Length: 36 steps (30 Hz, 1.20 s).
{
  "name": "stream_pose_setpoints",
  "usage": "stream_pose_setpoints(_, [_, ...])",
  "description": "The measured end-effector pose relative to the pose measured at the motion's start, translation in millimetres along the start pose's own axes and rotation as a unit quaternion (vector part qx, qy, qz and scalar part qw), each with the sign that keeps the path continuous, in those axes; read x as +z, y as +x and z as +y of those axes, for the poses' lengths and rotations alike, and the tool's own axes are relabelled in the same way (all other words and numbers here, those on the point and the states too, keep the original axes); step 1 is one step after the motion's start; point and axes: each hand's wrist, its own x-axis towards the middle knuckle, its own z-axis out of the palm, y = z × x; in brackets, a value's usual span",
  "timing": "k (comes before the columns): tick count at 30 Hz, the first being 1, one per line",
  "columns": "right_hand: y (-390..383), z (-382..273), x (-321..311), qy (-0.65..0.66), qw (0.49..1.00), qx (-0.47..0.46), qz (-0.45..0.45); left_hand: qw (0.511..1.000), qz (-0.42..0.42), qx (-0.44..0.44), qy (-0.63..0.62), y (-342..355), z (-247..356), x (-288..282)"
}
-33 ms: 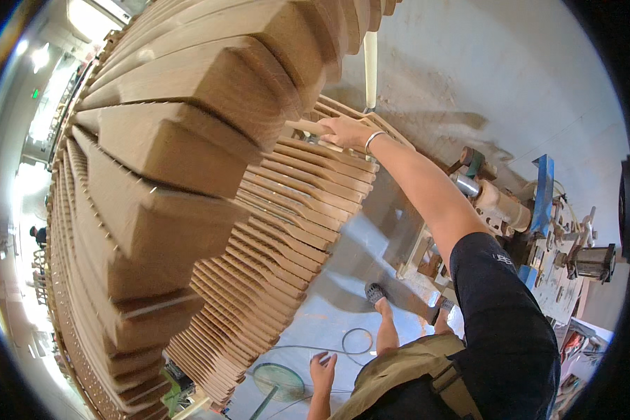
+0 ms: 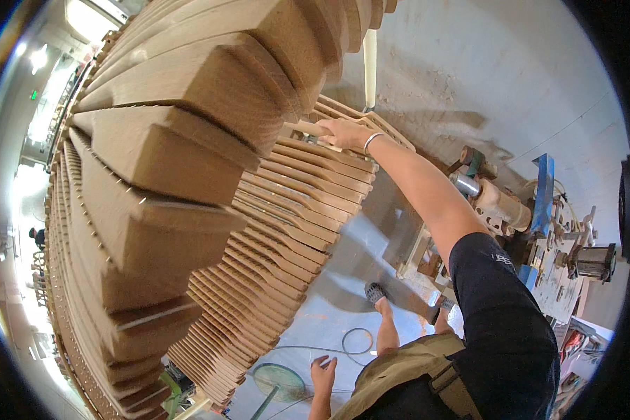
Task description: The person repeatedly picks up wooden pieces from a vertical rack and places them onto a shaping machine. They use a blue push block to guide the wood through the machine, then return the shaped pieces to the rack. This cycle is performed multiple times throughout the video.
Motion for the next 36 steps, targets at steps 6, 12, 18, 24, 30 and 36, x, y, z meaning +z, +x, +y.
stream_pose_setpoints(6, [7, -6, 28, 0.019, 0.999, 0.046, -0.021, 0.992, -0.018, 0.000, 0.125, 6, -55, -1])
stream_pose_setpoints(12, [14, -7, 21, 0.043, 0.998, 0.023, -0.046, 0.993, -0.072, 0.051, 0.077, 22, -42, 13])
stream_pose_setpoints(18, [24, -11, 24, -0.020, 0.999, 0.034, -0.024, 0.992, -0.082, 0.032, 0.087, 29, -21, 26])
stream_pose_setpoints(24, [33, -26, 21, -0.126, 0.992, 0.001, 0.011, 0.995, -0.062, 0.035, 0.074, 29, -26, 26])
stream_pose_setpoints(30, [40, -8, 11, -0.329, 0.908, 0.001, 0.260, 0.996, -0.067, 0.021, 0.062, 25, -32, 24])
stream_pose_setpoints(36, [50, -16, 24, -0.264, 0.949, 0.125, 0.117, 0.995, -0.059, 0.014, 0.082, 17, -53, 23])
